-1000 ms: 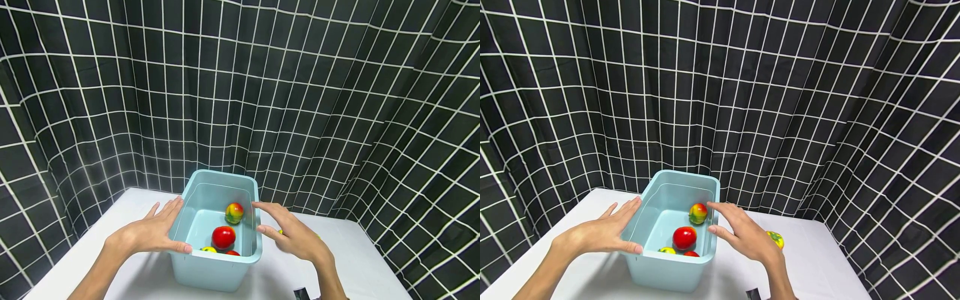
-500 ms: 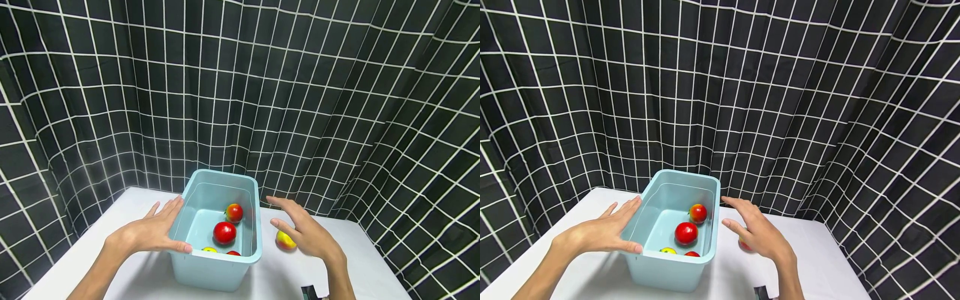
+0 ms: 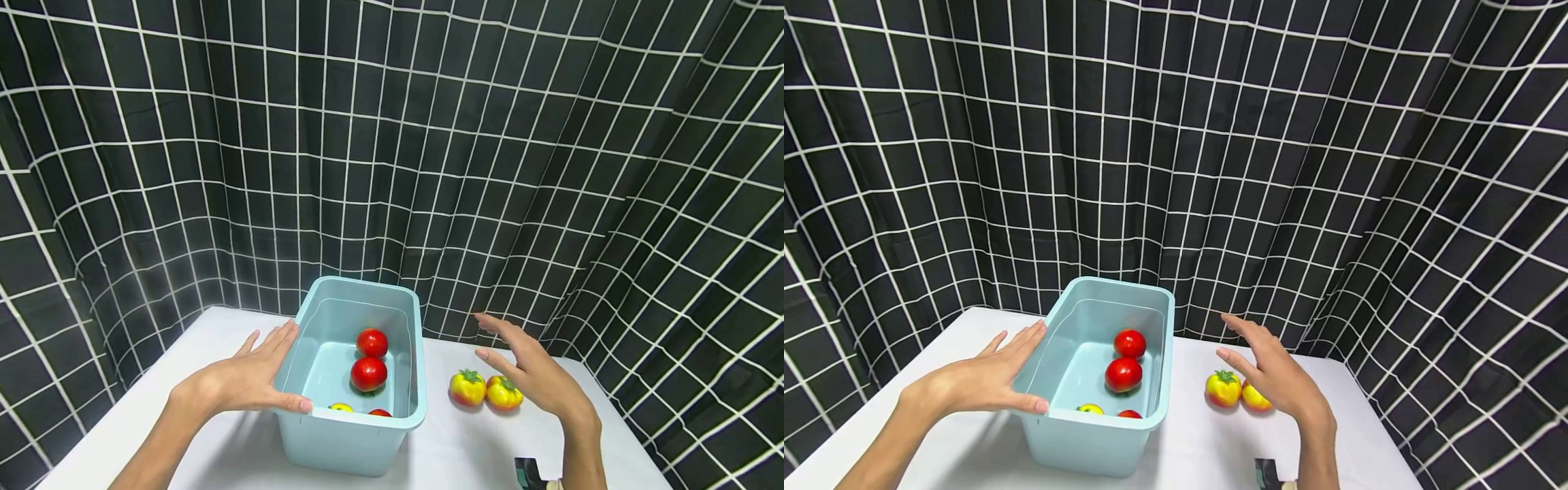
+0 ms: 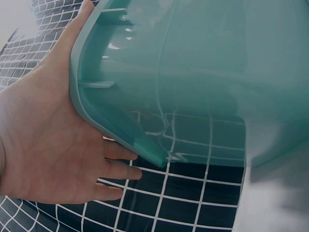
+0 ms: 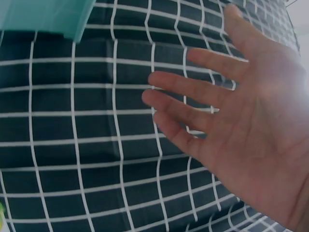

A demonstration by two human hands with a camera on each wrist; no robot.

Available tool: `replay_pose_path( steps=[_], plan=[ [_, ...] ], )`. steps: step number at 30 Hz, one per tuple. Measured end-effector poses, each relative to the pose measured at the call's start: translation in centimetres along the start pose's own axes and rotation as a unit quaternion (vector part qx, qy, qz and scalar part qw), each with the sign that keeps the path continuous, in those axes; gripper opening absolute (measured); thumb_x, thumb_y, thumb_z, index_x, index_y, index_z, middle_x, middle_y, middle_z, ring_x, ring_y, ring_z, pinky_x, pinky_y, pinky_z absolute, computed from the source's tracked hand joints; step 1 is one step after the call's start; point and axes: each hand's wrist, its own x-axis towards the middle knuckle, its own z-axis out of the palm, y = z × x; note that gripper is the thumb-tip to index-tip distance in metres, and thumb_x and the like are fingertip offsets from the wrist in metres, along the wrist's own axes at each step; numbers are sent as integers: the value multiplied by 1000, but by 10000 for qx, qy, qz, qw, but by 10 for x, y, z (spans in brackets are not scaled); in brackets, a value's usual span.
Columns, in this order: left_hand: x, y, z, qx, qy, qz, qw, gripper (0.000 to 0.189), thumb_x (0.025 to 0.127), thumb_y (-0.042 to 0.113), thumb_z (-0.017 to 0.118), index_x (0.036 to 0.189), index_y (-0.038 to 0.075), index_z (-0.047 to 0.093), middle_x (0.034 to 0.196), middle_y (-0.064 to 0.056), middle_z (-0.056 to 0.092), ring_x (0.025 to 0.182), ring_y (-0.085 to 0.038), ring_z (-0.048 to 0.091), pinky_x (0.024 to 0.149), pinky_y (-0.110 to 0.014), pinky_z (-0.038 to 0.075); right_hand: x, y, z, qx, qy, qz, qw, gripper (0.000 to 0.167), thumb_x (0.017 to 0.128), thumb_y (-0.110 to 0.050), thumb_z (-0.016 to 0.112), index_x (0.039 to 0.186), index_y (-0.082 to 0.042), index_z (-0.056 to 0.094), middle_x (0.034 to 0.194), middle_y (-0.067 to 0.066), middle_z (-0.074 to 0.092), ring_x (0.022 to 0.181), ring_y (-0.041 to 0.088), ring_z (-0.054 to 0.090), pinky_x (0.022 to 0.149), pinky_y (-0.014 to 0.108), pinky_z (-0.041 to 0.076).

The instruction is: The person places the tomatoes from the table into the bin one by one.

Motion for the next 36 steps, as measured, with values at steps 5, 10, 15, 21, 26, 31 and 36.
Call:
replay_pose_path(
  steps=[5,10,15,21,26,31,36],
  plan=[
    [0,0,0,3,-11,7,10000,131,81,77,71,165,-5,14,176,-23,12,162,-47,15,131,-70,6,-2,12,-7,-80,-20,260,9996,66,103,-43,63,157,-10,44,155,21,54,142,46,51,111,74,44],
    [0,0,0,-6,-3,12,10000,130,81,76,71,165,-5,14,176,-23,13,162,-48,16,130,-71,7,-4,20,-9,-179,-139,539,9983,71,103,-47,63,158,-7,42,156,24,51,143,49,49,111,76,43],
    [0,0,1,8,-34,12,10000,130,81,76,71,165,-5,14,176,-22,13,161,-48,17,130,-71,7,-7,27,-9,-285,-198,749,9966,75,102,-49,63,158,-4,41,157,27,49,144,51,46,113,76,41],
    [1,0,0,3,-73,18,10000,130,81,76,71,165,-5,14,175,-23,14,161,-48,16,130,-71,6,-9,32,-12,-303,-243,864,9955,75,102,-50,62,159,-5,39,156,28,50,142,52,47,111,76,43],
    [2,-1,-1,-46,-119,9,9999,131,81,75,72,165,-5,13,175,-23,13,161,-49,15,130,-71,5,-11,36,-15,-278,-225,850,9957,74,103,-48,63,159,-5,39,155,28,51,140,52,50,108,74,47],
    [2,-2,-2,-85,-140,25,9999,131,81,74,73,165,-5,12,175,-23,12,162,-48,14,131,-70,4,-10,38,-16,-254,-220,839,9959,73,103,-46,63,158,-4,41,154,29,51,139,52,51,108,73,48],
    [2,-3,-3,-86,-122,49,9999,129,82,72,73,165,-6,12,175,-24,14,161,-49,15,130,-71,5,-10,40,-17,-263,-217,910,9953,74,102,-47,63,157,-3,41,153,29,52,139,52,50,108,73,48]
  ],
)
